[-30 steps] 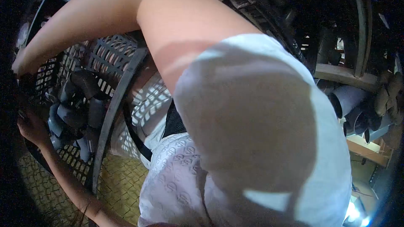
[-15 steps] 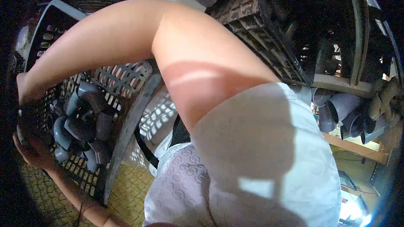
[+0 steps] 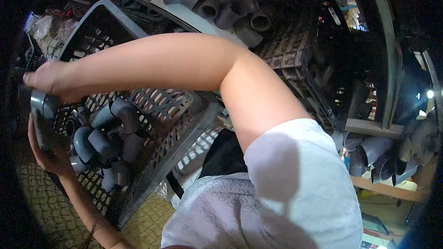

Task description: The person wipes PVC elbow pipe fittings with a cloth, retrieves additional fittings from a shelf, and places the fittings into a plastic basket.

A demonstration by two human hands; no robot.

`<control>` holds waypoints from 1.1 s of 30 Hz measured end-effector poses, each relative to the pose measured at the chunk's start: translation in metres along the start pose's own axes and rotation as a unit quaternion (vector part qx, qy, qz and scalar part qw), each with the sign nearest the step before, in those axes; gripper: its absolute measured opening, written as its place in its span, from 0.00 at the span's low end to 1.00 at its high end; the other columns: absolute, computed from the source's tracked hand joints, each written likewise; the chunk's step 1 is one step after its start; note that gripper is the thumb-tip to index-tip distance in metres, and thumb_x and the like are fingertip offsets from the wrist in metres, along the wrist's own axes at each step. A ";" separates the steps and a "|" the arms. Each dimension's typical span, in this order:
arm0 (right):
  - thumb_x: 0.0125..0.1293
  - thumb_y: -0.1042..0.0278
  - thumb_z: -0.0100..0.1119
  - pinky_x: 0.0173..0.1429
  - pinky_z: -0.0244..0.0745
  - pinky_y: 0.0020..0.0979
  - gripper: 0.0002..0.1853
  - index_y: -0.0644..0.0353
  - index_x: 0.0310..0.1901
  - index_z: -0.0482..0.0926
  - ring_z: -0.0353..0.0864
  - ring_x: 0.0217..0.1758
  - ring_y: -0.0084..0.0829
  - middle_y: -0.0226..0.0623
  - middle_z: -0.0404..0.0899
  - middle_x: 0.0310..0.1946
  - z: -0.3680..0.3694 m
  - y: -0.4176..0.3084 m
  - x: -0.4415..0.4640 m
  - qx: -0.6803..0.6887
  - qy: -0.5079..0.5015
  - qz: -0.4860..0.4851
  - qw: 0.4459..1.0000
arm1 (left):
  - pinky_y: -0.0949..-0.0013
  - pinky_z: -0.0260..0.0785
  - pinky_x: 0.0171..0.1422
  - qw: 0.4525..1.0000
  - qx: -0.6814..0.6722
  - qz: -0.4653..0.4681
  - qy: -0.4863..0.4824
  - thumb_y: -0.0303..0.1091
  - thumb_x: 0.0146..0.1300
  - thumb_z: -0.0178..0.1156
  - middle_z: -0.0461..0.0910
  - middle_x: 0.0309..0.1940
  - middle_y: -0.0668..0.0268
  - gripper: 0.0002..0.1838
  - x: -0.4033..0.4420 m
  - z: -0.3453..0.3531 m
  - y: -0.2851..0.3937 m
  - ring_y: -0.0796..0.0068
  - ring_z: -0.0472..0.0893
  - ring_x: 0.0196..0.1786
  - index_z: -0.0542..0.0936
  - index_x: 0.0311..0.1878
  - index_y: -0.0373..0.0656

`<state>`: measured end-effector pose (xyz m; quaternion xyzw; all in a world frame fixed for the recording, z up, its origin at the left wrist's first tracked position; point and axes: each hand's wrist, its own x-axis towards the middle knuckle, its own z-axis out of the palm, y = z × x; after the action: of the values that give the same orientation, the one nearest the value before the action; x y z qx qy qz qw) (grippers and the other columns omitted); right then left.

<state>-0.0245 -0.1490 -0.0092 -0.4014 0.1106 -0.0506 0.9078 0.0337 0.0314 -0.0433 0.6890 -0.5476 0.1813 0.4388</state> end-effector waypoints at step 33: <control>0.67 0.35 0.58 0.49 0.82 0.29 0.33 0.59 0.58 0.77 0.84 0.47 0.22 0.32 0.83 0.47 0.007 -0.028 -0.027 -0.179 -0.003 0.126 0.976 | 0.65 0.73 0.34 0.999 0.019 -0.014 0.029 0.20 0.44 0.61 0.79 0.32 0.63 0.33 0.024 0.004 0.025 0.65 0.77 0.29 0.84 0.58 0.51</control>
<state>-0.0492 -0.1577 0.0204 -0.5405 0.1654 0.0862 0.8204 0.0175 0.0138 -0.0178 0.6994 -0.5213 0.2055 0.4438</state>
